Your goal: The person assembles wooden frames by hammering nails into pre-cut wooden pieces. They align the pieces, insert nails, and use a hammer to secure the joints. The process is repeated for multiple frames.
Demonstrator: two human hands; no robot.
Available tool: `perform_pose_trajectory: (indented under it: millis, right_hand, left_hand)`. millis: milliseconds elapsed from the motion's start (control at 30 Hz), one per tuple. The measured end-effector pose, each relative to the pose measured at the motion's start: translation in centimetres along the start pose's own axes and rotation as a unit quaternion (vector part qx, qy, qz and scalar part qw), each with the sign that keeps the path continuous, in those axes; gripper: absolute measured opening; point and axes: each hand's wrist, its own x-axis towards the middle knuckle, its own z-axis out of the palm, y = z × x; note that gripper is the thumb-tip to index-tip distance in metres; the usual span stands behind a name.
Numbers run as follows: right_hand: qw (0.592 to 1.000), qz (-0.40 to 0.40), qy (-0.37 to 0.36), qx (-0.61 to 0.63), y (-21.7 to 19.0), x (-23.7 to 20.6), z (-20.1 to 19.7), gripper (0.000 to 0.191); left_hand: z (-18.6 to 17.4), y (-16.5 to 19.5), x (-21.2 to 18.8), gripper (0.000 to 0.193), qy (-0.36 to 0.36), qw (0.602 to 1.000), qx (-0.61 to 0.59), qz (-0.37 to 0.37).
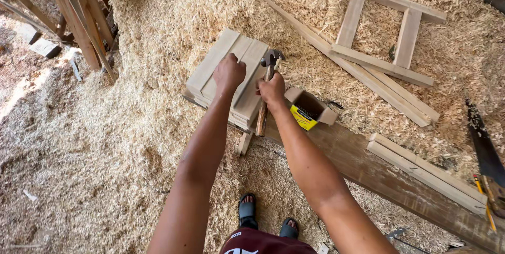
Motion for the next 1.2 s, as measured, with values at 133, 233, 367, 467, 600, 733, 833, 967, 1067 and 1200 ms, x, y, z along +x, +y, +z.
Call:
perform_pose_trajectory:
  millis: [133,233,367,467,600,733,833,967,1067,1200]
  right_hand:
    - [0.995,0.03,0.05,-0.078,0.7,0.8,1.6,0.014]
    - [0.991,0.008,0.079,-0.112,1.3,1.4,1.9,0.016]
    - [0.978,-0.026,0.116,-0.172,1.8,2.1,1.8,0.018]
    - [0.98,-0.024,0.109,-0.165,2.0,2.5,1.6,0.015]
    - [0.996,-0.044,0.078,-0.011,2.4,2.8,1.4,0.015]
    - [0.996,-0.026,0.083,-0.014,2.9,2.9,0.7,0.013]
    - [0.994,-0.038,0.093,-0.045,2.9,2.8,0.0,0.013]
    - [0.992,-0.033,0.101,-0.073,2.6,2.8,-0.5,0.017]
    - [0.983,-0.061,0.121,-0.12,2.5,2.7,-0.3,0.02]
    - [0.985,-0.061,0.112,-0.114,2.7,2.1,-0.5,0.02]
  left_hand:
    - [-1.0,-0.9,1.5,0.04,-0.068,0.996,0.057,0.023]
    - [-0.3,-1.3,2.9,0.041,-0.088,0.989,0.074,0.096]
    - [1.4,-1.1,5.1,0.054,-0.081,0.982,0.099,0.14]
    - [2.5,-0.2,6.5,0.061,-0.085,0.975,0.097,0.183]
    - [3.8,1.4,7.0,0.073,-0.066,0.964,0.116,0.23]
    - [5.7,2.5,6.0,0.087,-0.028,0.981,0.097,0.164]
    - [6.6,2.6,5.3,0.088,0.019,0.978,0.103,0.182]
    - [6.8,2.8,4.5,0.083,-0.046,0.983,0.099,0.145]
    - [6.4,3.1,3.5,0.086,-0.076,0.984,0.124,0.104]
    - [5.6,3.3,2.3,0.085,-0.095,0.984,0.134,0.076]
